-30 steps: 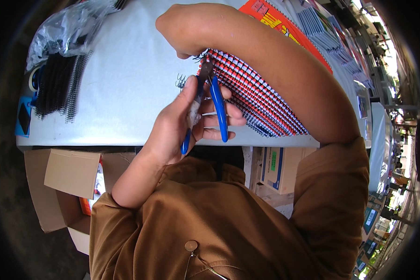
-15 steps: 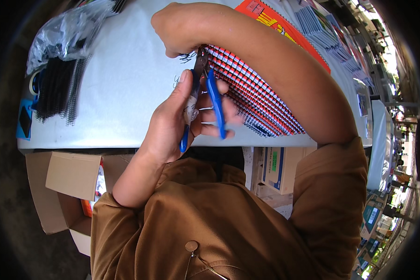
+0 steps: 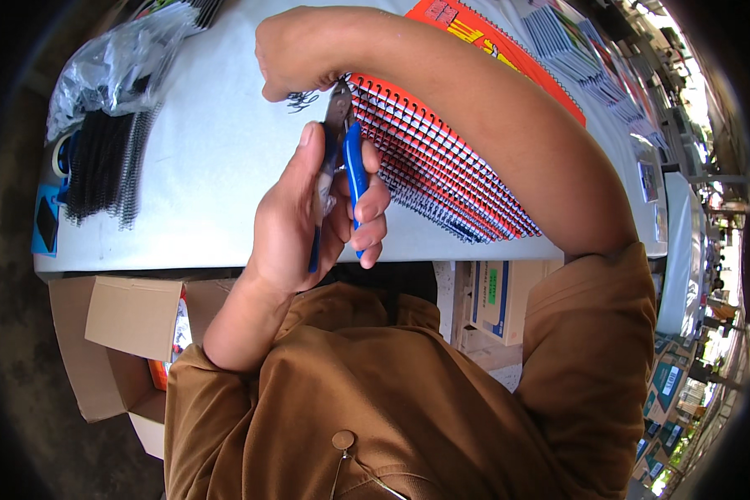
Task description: The person uses blue-handled pliers to cut and remove small pieces of the metal spiral binding from several notebooks, then stacks the notebooks and places one stack into a cardboard box.
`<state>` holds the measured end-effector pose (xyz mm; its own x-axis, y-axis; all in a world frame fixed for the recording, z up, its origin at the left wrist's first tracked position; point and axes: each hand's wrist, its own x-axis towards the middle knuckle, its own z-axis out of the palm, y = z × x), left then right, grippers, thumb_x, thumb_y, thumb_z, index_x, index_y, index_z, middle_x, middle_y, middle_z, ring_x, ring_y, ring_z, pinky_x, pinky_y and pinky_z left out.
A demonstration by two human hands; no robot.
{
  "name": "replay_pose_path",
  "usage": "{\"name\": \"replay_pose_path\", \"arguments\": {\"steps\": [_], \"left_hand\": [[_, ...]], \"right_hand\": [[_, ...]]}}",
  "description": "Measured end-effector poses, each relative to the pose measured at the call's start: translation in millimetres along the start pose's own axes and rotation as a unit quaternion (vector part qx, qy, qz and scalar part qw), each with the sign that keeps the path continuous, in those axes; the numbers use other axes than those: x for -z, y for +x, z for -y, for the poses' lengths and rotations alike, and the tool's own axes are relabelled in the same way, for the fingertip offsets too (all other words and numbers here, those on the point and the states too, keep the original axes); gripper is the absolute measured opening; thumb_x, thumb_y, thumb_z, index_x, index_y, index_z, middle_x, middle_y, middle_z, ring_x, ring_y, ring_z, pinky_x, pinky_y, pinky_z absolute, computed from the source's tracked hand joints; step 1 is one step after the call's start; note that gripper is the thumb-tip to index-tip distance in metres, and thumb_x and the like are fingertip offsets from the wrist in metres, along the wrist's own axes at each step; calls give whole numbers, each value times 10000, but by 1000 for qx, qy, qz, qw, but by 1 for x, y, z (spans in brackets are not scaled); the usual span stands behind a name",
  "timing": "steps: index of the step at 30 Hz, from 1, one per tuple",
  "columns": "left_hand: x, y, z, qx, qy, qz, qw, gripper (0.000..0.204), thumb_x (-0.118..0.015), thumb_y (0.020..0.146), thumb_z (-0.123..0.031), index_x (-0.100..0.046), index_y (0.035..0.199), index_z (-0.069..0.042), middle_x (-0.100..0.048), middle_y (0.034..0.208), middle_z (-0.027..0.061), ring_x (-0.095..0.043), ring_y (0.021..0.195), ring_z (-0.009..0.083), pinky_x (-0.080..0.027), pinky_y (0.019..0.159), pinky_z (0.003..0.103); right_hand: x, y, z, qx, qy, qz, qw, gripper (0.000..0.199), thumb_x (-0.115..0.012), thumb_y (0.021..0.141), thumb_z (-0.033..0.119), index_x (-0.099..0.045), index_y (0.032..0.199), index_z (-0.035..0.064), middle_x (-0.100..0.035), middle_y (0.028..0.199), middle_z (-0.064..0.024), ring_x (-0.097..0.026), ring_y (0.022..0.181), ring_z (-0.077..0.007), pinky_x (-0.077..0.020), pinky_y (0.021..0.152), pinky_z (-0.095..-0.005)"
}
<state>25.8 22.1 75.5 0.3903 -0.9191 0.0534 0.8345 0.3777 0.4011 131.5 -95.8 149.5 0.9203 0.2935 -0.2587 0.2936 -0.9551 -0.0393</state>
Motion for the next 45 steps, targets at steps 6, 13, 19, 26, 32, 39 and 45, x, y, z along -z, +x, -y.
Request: {"name": "replay_pose_path", "arguments": {"steps": [6,13,19,26,32,39,45], "left_hand": [[-29,-3,3,4,104,-97,990,636,-188,950,-540,-463,1178,-13,-599,920,165,-633,867,311,-514,797,428],[-12,-4,-2,-82,404,-142,900,510,-328,957,-463,-488,1082,5,-613,887,159,-608,794,269,-481,727,353],[-5,-1,-1,-11,322,-116,940,552,-316,957,-487,-496,1139,2,-627,958,151,-617,840,268,-476,789,377],[0,-3,-9,76,-46,11,996,635,-196,953,-533,-483,1149,-2,-537,785,112,-600,758,256,-524,740,405],[-10,3,6,-107,717,-269,635,518,-338,947,-505,-514,1056,-30,-621,882,69,-617,784,225,-471,637,338],[1,-7,-1,69,-31,-29,997,583,-254,949,-521,-448,1154,-11,-507,800,107,-541,661,228,-518,676,387],[-4,-4,8,-95,736,-279,610,525,-335,940,-524,-523,1046,-44,-618,864,62,-607,729,214,-482,644,368]], "right_hand": [[-5,10,-10,-6,34,-66,997,241,-612,687,232,-690,745,11,-665,756,-137,-642,698,-255,-508,649,-368],[-2,13,-30,36,479,-124,869,229,-650,810,240,-635,920,40,-627,855,-60,-516,533,-143,-418,469,-277],[19,15,-63,104,863,-113,481,119,-568,832,173,-530,756,90,-485,646,-26,-397,456,-104,-295,352,-187],[24,12,-73,97,939,-188,271,195,-435,856,193,-521,740,61,-504,670,-81,-464,518,-126,-309,347,-207],[21,15,-72,75,901,-198,379,242,-480,876,293,-493,689,139,-460,556,-10,-377,388,-111,-273,315,-221],[20,9,-58,37,871,-225,435,303,-498,876,348,-405,645,176,-366,482,33,-336,359,-106,-230,304,-235],[16,10,-54,47,863,-218,453,297,-500,872,352,-404,651,177,-360,482,34,-331,356,-107,-223,302,-240]]}}
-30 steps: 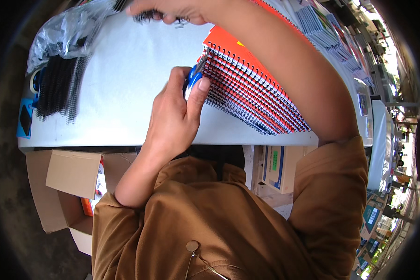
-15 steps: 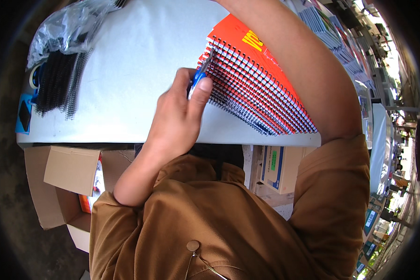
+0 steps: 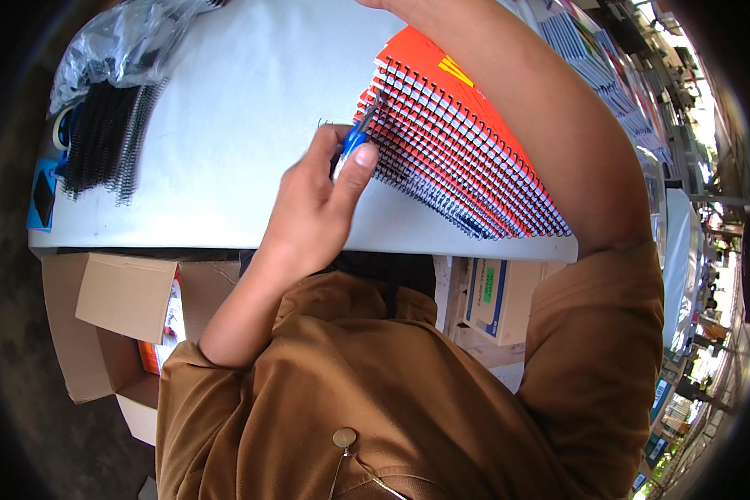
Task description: The person uses blue-handled pliers to cut and remove small pieces of the metal spiral binding from several notebooks, then stacks the notebooks and places one stack into a cardboard box.
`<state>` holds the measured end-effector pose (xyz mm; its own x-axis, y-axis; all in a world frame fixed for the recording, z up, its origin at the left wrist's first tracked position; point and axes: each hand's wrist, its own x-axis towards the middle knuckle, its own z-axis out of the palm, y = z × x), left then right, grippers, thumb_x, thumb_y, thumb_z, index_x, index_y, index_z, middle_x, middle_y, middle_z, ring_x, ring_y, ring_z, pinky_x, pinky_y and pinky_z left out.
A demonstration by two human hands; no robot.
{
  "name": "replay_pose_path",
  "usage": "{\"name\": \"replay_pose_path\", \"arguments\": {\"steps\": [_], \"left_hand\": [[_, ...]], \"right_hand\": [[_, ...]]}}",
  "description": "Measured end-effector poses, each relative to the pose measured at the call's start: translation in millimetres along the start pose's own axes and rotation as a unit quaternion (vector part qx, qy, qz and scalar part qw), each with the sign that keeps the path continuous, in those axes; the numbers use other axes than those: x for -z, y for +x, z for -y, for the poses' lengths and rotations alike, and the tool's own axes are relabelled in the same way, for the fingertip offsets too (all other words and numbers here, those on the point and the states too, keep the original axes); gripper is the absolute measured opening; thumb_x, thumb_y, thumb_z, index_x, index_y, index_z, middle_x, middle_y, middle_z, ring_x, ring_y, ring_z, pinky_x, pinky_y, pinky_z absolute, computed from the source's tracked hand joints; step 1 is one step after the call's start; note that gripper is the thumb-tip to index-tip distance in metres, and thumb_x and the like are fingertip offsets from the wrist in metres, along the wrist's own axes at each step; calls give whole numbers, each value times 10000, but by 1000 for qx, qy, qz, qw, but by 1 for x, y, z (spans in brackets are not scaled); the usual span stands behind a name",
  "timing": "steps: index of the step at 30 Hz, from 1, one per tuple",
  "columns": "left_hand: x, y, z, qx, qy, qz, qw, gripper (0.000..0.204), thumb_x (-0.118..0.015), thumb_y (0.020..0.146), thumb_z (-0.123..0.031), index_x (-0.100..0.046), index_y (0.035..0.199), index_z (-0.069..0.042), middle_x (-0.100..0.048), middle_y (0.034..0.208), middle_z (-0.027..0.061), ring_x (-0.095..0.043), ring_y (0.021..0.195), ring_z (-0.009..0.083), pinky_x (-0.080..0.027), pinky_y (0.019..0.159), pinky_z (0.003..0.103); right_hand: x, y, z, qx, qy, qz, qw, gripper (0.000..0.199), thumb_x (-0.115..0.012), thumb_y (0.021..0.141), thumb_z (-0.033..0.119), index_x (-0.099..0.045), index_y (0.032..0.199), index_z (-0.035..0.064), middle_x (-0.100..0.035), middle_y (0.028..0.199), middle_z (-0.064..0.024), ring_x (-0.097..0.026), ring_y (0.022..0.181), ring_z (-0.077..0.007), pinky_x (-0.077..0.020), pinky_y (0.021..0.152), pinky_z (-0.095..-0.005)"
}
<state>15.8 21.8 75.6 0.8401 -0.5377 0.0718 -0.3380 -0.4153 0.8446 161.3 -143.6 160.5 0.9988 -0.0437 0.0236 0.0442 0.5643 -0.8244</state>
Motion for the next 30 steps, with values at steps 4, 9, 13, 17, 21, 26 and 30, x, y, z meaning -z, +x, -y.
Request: {"name": "replay_pose_path", "arguments": {"steps": [4,9,13,17,21,26,30], "left_hand": [[4,-4,-1,212,-594,191,753,576,-290,938,-553,-518,1068,-40,-584,819,59,-581,675,185,-499,657,320],[-4,-4,7,41,-119,41,991,464,-370,947,-489,-521,1001,-53,-495,706,17,-510,629,124,-422,569,265],[4,-2,13,76,-356,170,916,496,-340,951,-500,-528,1032,-49,-575,789,58,-576,733,156,-450,636,269],[4,-5,12,228,-660,254,669,591,-230,952,-544,-522,1068,-43,-601,839,81,-598,719,198,-501,645,333],[-3,-5,20,92,-384,163,904,504,-335,954,-482,-524,1067,-29,-600,847,87,-605,704,227,-485,630,366],[-6,-5,19,122,-366,133,913,492,-366,953,-449,-514,1139,-19,-605,896,104,-611,790,227,-492,689,373],[1,0,29,182,-690,303,632,610,-240,957,-511,-497,1206,-17,-603,914,125,-616,841,236,-519,761,398]], "right_hand": [[-3,-5,4,0,-10,-5,1000,290,-500,872,346,-405,652,181,-360,483,39,-327,356,-104,-221,303,-239],[2,-3,1,0,-13,27,1000,290,-494,874,349,-410,652,183,-360,482,43,-323,355,-101,-220,307,-238],[1,-2,0,7,-22,36,999,291,-490,876,354,-417,653,181,-361,481,43,-323,356,-100,-222,307,-239],[0,-3,0,1,-20,32,999,293,-498,873,352,-418,650,180,-362,481,42,-324,356,-101,-223,306,-239],[-5,-7,2,6,-35,22,999,295,-511,868,349,-420,647,177,-370,482,40,-331,357,-101,-224,304,-240],[-1,-6,2,10,-42,24,999,294,-514,867,349,-421,649,175,-372,481,40,-334,354,-102,-224,302,-240],[-4,-7,2,4,-42,25,999,295,-513,868,349,-422,649,175,-372,480,38,-333,352,-105,-228,302,-243]]}}
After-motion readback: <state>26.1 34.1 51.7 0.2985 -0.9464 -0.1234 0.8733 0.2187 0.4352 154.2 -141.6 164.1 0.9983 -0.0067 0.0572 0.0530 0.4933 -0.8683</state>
